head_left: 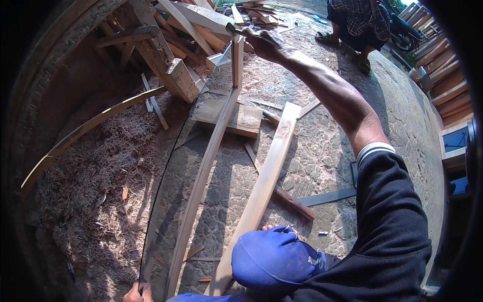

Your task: The person assembles a curved wooden frame by hand, using a hammer to tap pieces into place. They measure and mark the wood with a pencil and ruler, then fit small wooden strips into the frame structure.

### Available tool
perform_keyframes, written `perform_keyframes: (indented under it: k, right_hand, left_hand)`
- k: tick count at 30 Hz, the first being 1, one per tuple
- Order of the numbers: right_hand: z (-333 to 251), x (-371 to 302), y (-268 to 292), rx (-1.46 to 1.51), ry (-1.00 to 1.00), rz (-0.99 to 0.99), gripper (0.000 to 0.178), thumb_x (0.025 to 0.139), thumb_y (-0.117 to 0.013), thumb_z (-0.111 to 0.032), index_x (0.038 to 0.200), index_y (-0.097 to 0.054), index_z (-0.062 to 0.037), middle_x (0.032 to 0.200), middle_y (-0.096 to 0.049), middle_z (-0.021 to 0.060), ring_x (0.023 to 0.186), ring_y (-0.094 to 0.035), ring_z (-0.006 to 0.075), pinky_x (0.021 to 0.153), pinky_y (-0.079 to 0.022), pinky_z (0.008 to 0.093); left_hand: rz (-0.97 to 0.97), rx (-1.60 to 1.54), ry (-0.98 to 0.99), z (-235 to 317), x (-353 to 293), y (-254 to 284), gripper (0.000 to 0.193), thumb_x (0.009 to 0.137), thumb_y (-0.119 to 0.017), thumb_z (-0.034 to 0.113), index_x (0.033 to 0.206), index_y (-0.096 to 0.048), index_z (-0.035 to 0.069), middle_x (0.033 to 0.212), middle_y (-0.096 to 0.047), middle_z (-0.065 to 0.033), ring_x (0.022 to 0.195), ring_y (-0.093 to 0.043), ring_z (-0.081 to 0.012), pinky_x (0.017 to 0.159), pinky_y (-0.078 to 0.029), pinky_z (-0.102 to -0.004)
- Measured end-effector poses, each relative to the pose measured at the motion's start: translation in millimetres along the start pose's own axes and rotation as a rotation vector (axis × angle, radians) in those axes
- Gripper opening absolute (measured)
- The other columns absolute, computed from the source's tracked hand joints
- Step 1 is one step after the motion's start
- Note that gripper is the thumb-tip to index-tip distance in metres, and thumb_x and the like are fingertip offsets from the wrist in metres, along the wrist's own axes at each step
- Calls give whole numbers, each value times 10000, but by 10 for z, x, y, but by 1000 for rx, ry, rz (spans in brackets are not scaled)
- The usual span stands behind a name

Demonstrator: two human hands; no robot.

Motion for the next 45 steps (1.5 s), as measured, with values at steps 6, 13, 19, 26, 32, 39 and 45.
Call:
perform_keyframes:
  k: [6,13,19,26,32,39,45]
  right_hand:
    - [-204,-161,267,15,242,270,465,919,-636,-53,1369,-523,-61,754,-673,127,538,-581,235,491,-444,389]
    - [79,-58,2,137,-106,3,427,904,-642,-53,1321,-553,-75,755,-665,183,613,-619,338,549,-473,411]
    - [70,-131,76,197,14,190,490,893,-640,-31,1371,-543,-83,803,-687,166,613,-645,323,542,-482,451]
    - [-84,-45,28,193,216,343,514,889,-607,4,1390,-503,-46,809,-702,178,589,-671,297,523,-493,416]
    - [-164,-116,276,111,317,438,540,851,-643,7,1371,-502,-30,806,-705,194,607,-682,329,514,-520,426]
    - [-118,-155,121,-78,368,601,524,891,-644,-34,1395,-504,-48,848,-721,184,636,-680,345,532,-505,417]
    - [10,-18,18,111,192,321,567,882,-628,-9,1418,-444,5,914,-735,165,693,-707,332,581,-524,441]
  left_hand:
    - [-12,-33,51,-40,15,-18,224,954,-654,279,962,-734,70,736,-695,-171,671,-679,-358,633,-507,-439]
    - [-27,42,51,-84,9,-47,242,960,-653,289,962,-733,60,709,-689,-159,650,-671,-341,622,-502,-433]
    - [-29,14,58,-143,11,-61,250,964,-647,295,962,-729,59,712,-689,-162,652,-670,-346,622,-502,-437]
    - [-27,40,29,-105,23,-63,246,965,-642,285,958,-725,54,711,-683,-172,649,-663,-357,625,-502,-436]
    - [-16,31,15,-53,19,-40,238,967,-630,269,985,-731,55,730,-687,-182,655,-661,-358,632,-501,-440]
    - [-42,61,58,-123,40,-52,228,960,-629,266,1009,-732,68,800,-700,-205,737,-684,-395,663,-513,-453]
    - [-47,67,53,-95,36,-43,250,963,-617,274,1025,-734,61,850,-710,-219,788,-690,-418,696,-522,-462]
Point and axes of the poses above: each hand's wrist, its own x-axis towards the middle knuckle, its own y-axis out of the back of the hand, z = x × y, the point moved 9 cm from there along x, towards the middle knuckle
